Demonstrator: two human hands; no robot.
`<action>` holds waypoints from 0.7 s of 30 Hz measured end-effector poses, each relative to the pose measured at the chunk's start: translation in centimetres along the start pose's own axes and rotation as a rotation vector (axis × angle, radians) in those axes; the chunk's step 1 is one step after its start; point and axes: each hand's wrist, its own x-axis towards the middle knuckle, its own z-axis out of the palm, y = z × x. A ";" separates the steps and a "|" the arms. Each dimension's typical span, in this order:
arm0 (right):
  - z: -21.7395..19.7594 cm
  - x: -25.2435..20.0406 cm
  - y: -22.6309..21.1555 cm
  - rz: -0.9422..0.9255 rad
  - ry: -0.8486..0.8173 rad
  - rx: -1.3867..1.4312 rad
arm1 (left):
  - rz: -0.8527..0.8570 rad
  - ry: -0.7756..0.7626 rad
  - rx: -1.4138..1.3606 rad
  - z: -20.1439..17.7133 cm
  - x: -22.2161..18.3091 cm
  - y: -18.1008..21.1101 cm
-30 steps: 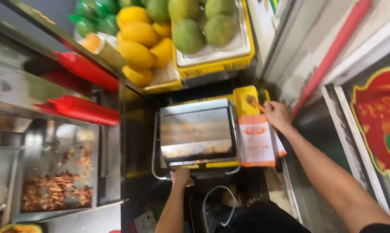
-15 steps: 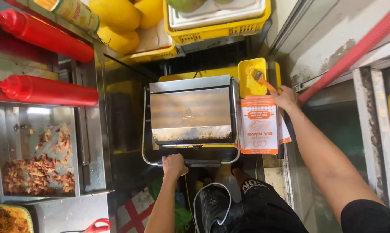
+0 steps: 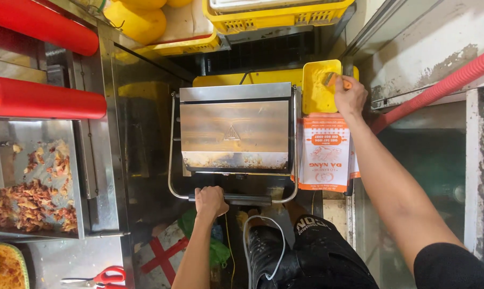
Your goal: Preparing and assembling a Vietnamese sandwich with various toppings and grilling it.
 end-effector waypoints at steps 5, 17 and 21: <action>-0.3 -0.5 -4.0 0.171 0.060 0.117 | -0.006 -0.016 0.000 -0.4 -0.5 0.3; 2.9 -0.4 -2.8 0.371 0.072 0.236 | 0.011 0.015 -0.040 -0.1 0.1 -0.2; -0.5 -1.1 -4.3 0.159 0.033 0.062 | 0.023 0.014 -0.027 0.0 0.0 0.0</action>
